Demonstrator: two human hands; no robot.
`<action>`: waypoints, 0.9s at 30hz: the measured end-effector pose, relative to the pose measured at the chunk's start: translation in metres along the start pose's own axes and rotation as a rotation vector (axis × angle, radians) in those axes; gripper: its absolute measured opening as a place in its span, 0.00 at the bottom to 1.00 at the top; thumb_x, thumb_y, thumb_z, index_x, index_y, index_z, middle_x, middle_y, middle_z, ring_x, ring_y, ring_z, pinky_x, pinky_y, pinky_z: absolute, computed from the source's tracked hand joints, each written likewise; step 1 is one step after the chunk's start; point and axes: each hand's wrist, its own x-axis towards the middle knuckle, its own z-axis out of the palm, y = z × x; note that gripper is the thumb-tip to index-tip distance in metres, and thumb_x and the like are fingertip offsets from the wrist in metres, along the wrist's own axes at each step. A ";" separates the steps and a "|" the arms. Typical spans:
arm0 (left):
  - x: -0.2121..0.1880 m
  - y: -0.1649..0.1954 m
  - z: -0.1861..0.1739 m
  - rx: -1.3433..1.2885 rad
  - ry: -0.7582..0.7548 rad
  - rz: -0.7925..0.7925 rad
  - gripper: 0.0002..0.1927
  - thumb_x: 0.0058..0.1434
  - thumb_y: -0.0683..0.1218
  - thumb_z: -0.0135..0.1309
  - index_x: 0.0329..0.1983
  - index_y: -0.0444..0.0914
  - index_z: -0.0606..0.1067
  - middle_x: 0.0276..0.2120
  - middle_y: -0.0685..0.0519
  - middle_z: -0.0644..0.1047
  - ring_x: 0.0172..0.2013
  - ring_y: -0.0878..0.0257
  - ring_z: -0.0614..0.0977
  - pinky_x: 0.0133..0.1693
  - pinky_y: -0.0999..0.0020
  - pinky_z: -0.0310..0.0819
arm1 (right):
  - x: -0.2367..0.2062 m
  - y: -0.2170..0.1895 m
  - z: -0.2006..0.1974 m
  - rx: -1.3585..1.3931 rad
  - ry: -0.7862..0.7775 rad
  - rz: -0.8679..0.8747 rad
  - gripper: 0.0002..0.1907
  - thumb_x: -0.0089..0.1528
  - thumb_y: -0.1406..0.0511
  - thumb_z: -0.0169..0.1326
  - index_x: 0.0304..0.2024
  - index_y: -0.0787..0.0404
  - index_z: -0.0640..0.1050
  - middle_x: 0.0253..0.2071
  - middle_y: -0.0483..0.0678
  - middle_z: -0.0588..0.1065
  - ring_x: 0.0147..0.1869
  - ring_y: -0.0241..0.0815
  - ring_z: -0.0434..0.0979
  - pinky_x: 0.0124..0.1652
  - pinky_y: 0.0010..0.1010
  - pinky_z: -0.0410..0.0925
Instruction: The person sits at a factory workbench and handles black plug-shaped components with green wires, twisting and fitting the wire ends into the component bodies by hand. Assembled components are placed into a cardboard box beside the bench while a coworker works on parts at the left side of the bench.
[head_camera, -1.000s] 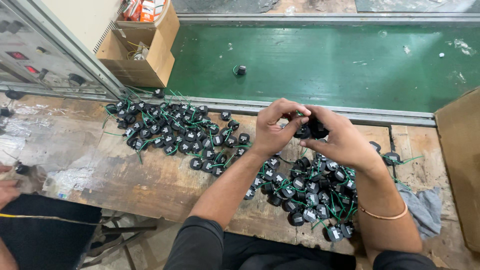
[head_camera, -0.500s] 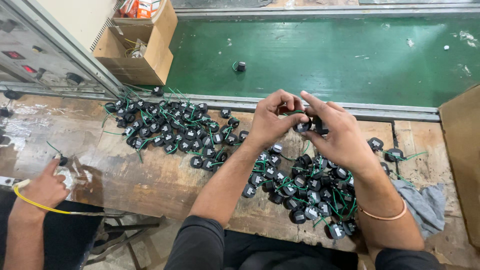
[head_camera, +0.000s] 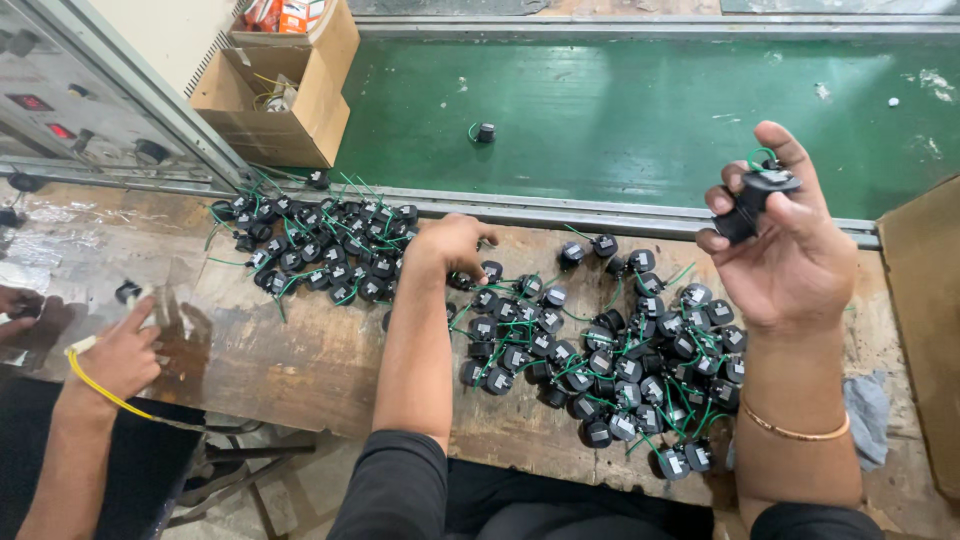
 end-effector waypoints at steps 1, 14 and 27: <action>0.005 0.000 0.004 0.020 -0.001 -0.055 0.39 0.37 0.48 0.78 0.56 0.53 0.78 0.54 0.51 0.78 0.56 0.53 0.77 0.54 0.56 0.73 | 0.001 -0.001 -0.001 0.058 0.021 0.007 0.26 0.70 0.71 0.52 0.71 0.58 0.66 0.48 0.53 0.69 0.51 0.44 0.70 0.44 0.32 0.69; 0.017 0.006 0.013 -0.090 0.065 -0.056 0.15 0.46 0.46 0.69 0.38 0.49 0.83 0.41 0.57 0.85 0.45 0.59 0.85 0.46 0.59 0.79 | 0.004 0.000 -0.018 -0.136 0.093 -0.081 0.18 0.75 0.75 0.52 0.66 0.58 0.72 0.48 0.49 0.71 0.50 0.40 0.71 0.44 0.29 0.70; 0.035 0.032 0.034 0.194 0.084 -0.080 0.26 0.42 0.48 0.73 0.46 0.47 0.80 0.47 0.49 0.82 0.51 0.51 0.82 0.50 0.54 0.77 | 0.001 0.004 -0.012 -0.200 0.036 -0.081 0.12 0.73 0.73 0.54 0.59 0.63 0.73 0.48 0.49 0.71 0.51 0.41 0.72 0.45 0.31 0.71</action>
